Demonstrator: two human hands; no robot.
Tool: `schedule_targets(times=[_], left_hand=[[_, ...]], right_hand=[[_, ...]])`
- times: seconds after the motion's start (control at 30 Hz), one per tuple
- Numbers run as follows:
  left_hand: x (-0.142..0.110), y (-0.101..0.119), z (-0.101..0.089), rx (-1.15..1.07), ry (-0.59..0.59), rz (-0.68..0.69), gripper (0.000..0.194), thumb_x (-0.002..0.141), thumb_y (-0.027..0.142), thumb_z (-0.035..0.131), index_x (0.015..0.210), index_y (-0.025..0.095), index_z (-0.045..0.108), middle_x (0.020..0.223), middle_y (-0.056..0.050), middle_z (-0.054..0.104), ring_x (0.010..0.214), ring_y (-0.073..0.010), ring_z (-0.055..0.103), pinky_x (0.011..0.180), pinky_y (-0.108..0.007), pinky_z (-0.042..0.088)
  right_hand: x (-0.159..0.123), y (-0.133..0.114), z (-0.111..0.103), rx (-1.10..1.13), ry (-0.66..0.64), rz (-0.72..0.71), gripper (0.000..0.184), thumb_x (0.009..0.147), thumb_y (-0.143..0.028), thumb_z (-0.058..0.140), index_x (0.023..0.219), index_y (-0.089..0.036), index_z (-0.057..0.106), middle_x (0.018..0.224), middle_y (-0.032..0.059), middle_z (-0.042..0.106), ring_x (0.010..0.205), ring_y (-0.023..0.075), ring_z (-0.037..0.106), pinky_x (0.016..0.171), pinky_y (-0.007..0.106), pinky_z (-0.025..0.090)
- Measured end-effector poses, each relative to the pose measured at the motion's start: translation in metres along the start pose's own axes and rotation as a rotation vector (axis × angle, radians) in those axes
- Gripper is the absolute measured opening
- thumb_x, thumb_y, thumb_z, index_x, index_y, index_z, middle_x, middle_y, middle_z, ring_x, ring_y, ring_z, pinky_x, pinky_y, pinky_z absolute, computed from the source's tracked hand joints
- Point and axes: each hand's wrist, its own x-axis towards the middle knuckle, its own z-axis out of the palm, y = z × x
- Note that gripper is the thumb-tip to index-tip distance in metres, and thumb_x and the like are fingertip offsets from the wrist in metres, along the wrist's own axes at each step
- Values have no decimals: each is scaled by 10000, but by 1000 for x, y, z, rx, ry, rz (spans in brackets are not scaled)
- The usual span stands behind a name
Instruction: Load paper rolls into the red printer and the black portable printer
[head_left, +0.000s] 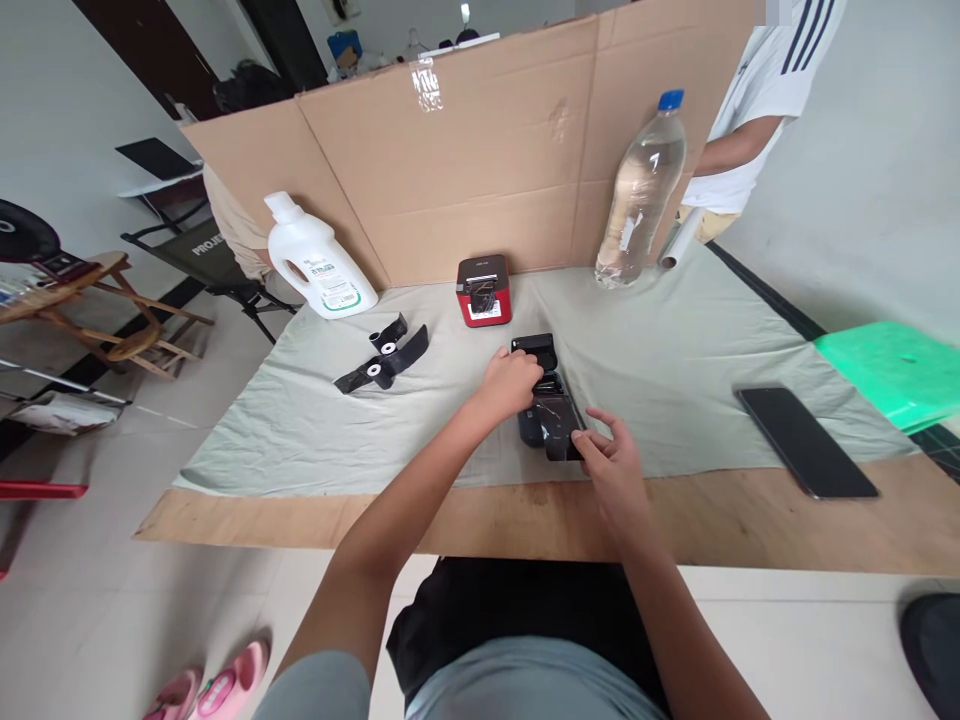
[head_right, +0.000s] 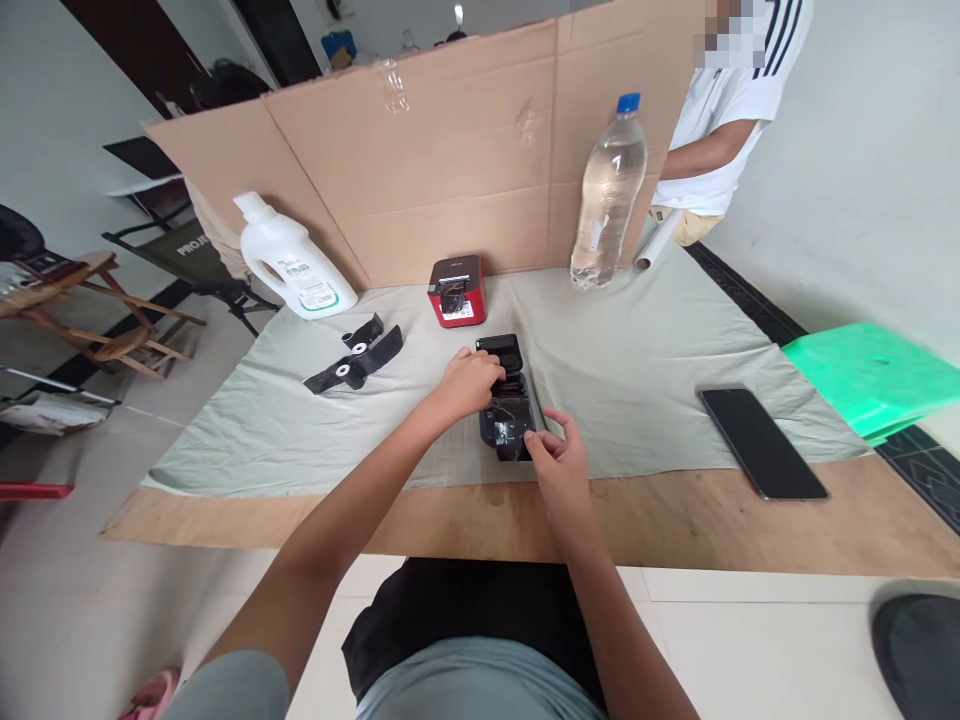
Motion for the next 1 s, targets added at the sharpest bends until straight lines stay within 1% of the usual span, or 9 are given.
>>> schedule_targets(times=[0.13, 0.3, 0.4, 0.47, 0.57, 0.67, 0.8, 0.9, 1.0], left_hand=[[-3, 2, 0, 60, 40, 20, 254, 746, 39, 664, 957, 172, 716, 1056, -135, 730, 1056, -290, 662, 912, -425, 409], [-2, 3, -2, 10, -45, -40, 324, 781, 19, 587, 1032, 201, 680, 904, -68, 763, 910, -254, 717, 913, -413, 437], [-2, -1, -5, -116, -99, -90, 353, 749, 7, 583, 999, 218, 713, 922, -24, 779, 921, -245, 722, 923, -402, 464], [-7, -5, -10, -219, -109, -113, 399, 742, 20, 590, 1048, 229, 738, 963, -12, 788, 952, -239, 722, 912, -374, 492], [-18, -12, -17, -434, -123, -69, 492, 768, 54, 590, 1210, 226, 723, 1075, -17, 788, 981, -210, 721, 875, -304, 532], [-27, -15, -20, -588, -100, -31, 473, 832, 77, 535, 1245, 216, 718, 1148, -17, 778, 999, -188, 718, 884, -278, 548], [-25, -13, -12, -454, -1, -60, 328, 906, 184, 567, 1165, 239, 761, 1198, -19, 765, 1114, -245, 690, 966, -351, 533], [-15, -10, -5, -357, -49, -115, 299, 885, 248, 657, 1164, 272, 760, 1228, -13, 755, 1163, -275, 672, 964, -370, 530], [-6, -6, -2, -318, -106, -149, 286, 857, 260, 701, 1135, 280, 766, 1175, -22, 765, 1119, -279, 684, 902, -362, 537]], right_hand=[[-1, 0, 0, 11, 10, 8, 578, 780, -505, 793, 1246, -247, 569, 731, -48, 617, 637, 129, 461, 592, 248, 359], [-1, 1, 0, 34, -8, 15, 558, 792, -476, 797, 1246, -245, 569, 728, -48, 609, 652, 131, 460, 586, 244, 341], [-2, 1, 0, 52, -19, 15, 536, 808, -462, 789, 1247, -246, 570, 718, -48, 606, 645, 126, 450, 570, 243, 320], [-2, 2, -1, 58, -27, 19, 525, 814, -460, 784, 1244, -248, 571, 715, -48, 611, 635, 121, 442, 563, 242, 311], [-3, 1, -2, 60, -26, 26, 531, 802, -459, 788, 1238, -248, 571, 724, -43, 625, 625, 120, 449, 554, 244, 309], [-6, 0, -3, 44, -30, 27, 541, 794, -465, 786, 1239, -246, 572, 718, -47, 613, 596, 116, 442, 548, 250, 314], [-10, 1, -5, -15, -75, 19, 520, 826, -467, 760, 1252, -247, 558, 686, -65, 559, 579, 110, 412, 559, 252, 322], [-13, 4, -9, -53, -90, 9, 491, 860, -453, 736, 1264, -255, 541, 692, -69, 546, 599, 110, 405, 582, 251, 334], [-13, 7, -12, -72, -96, 6, 462, 875, -440, 727, 1258, -263, 539, 703, -70, 549, 620, 111, 416, 604, 247, 350]])
